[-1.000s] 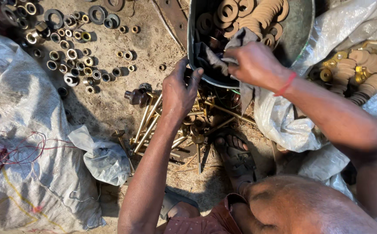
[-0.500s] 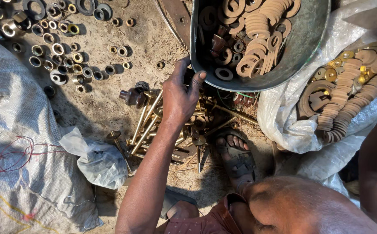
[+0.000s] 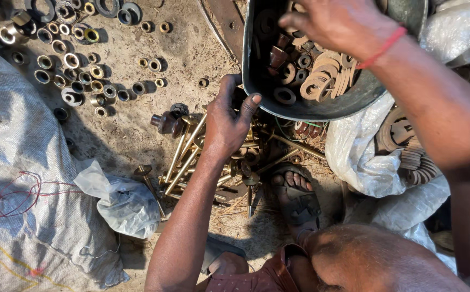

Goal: The person sits on the ground among piles of brass bolts, washers and brown insulator fittings. They pick up bolts, fit washers and insulator components onto them, and place finished assemblies and sorted parts into bags and a blue tub.

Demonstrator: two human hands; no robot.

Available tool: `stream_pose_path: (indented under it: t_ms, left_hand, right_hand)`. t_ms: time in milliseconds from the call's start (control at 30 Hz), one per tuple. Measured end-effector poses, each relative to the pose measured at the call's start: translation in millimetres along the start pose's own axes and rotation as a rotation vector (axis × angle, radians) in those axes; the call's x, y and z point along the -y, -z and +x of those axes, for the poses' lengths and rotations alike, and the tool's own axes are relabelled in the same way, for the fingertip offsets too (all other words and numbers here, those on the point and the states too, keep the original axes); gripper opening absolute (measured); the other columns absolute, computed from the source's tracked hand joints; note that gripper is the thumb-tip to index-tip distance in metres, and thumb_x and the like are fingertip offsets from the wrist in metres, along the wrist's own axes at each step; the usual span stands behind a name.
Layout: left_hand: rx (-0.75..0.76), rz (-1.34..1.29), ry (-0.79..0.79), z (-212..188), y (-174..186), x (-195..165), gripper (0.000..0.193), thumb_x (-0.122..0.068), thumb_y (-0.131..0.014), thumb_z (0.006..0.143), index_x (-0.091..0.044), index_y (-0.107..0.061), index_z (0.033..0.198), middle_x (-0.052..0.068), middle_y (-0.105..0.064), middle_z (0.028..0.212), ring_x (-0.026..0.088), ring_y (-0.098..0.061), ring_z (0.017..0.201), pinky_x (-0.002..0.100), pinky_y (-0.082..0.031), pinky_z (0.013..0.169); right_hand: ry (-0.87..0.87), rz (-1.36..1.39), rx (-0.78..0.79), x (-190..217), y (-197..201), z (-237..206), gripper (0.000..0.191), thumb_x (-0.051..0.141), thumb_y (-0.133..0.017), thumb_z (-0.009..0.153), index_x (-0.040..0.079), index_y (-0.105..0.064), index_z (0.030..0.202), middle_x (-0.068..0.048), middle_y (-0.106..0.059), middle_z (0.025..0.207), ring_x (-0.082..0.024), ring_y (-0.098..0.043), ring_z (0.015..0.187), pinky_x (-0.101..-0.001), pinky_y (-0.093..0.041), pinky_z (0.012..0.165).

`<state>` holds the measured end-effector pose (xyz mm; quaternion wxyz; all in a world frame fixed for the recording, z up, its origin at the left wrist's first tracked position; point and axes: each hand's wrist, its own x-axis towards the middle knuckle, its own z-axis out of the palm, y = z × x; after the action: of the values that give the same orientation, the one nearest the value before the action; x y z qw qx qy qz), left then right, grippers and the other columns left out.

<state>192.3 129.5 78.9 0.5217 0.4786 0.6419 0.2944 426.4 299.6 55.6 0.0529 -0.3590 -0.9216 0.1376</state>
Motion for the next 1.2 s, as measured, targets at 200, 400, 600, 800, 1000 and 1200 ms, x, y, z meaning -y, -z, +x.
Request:
stream_pose_path:
  t_ms: [200,400,600,800,1000,1200]
  left_hand:
    - [-0.034,0.025,-0.082,-1.7,-3.7,3.4,0.045,-0.036,-0.065,0.103,-0.006,-0.051,0.133,0.021,-0.075,0.11,0.033,-0.076,0.105,0.05,-0.058,0.092]
    - [0.001,0.028,0.017,-0.6,-5.0,5.7,0.045,-0.036,-0.061,0.103,-0.005,-0.049,0.135,0.021,-0.076,0.11,0.034,-0.077,0.104,0.051,-0.058,0.091]
    - [-0.018,-0.01,-0.096,-1.8,-3.3,3.8,0.045,-0.033,-0.062,0.105,-0.005,-0.048,0.137,0.023,-0.075,0.113,0.035,-0.075,0.109,0.051,-0.057,0.095]
    - [0.011,-0.049,-0.007,-1.9,-3.1,-0.3,0.043,-0.032,-0.062,0.103,-0.006,-0.049,0.135,0.02,-0.076,0.112,0.032,-0.077,0.106,0.049,-0.059,0.093]
    - [0.029,-0.053,-0.025,1.1,-3.1,4.4,0.041,-0.03,-0.063,0.103,-0.007,-0.049,0.133,0.021,-0.075,0.114,0.034,-0.074,0.112,0.051,-0.057,0.098]
    - [0.034,-0.026,-0.011,4.3,-3.3,3.0,0.041,-0.031,-0.063,0.102,-0.007,-0.048,0.132,0.023,-0.074,0.114,0.035,-0.073,0.112,0.052,-0.054,0.099]
  right_hand:
    - [-0.04,-0.178,0.293,29.3,-13.6,-2.4,0.046,0.05,-0.075,0.087,0.009,-0.071,0.109,-0.02,-0.066,0.111,-0.034,-0.068,0.068,-0.0459,-0.056,0.055]
    - [-0.035,-0.35,0.333,49.0,46.3,-67.4,0.035,0.049,-0.068,0.097,0.02,-0.074,0.117,-0.011,-0.063,0.115,-0.024,-0.07,0.069,-0.0345,-0.055,0.054]
    - [-0.054,-0.304,0.224,46.1,53.1,-92.6,0.035,0.047,-0.069,0.097,0.022,-0.076,0.119,-0.006,-0.063,0.108,-0.022,-0.069,0.072,-0.0347,-0.053,0.054]
    - [-0.065,-0.264,0.199,49.2,56.0,-88.7,0.035,0.048,-0.069,0.098,0.021,-0.076,0.118,-0.005,-0.063,0.107,-0.022,-0.068,0.071,-0.035,-0.052,0.055]
    - [-0.082,-0.369,0.306,49.6,37.7,-76.0,0.036,0.047,-0.062,0.108,0.014,-0.073,0.101,-0.007,-0.067,0.088,-0.023,-0.068,0.065,-0.0361,-0.052,0.053]
    - [-0.06,-0.326,0.086,41.0,4.9,-25.4,0.017,0.023,-0.07,0.099,0.006,-0.074,0.1,-0.012,-0.069,0.082,-0.025,-0.068,0.064,-0.038,-0.052,0.053]
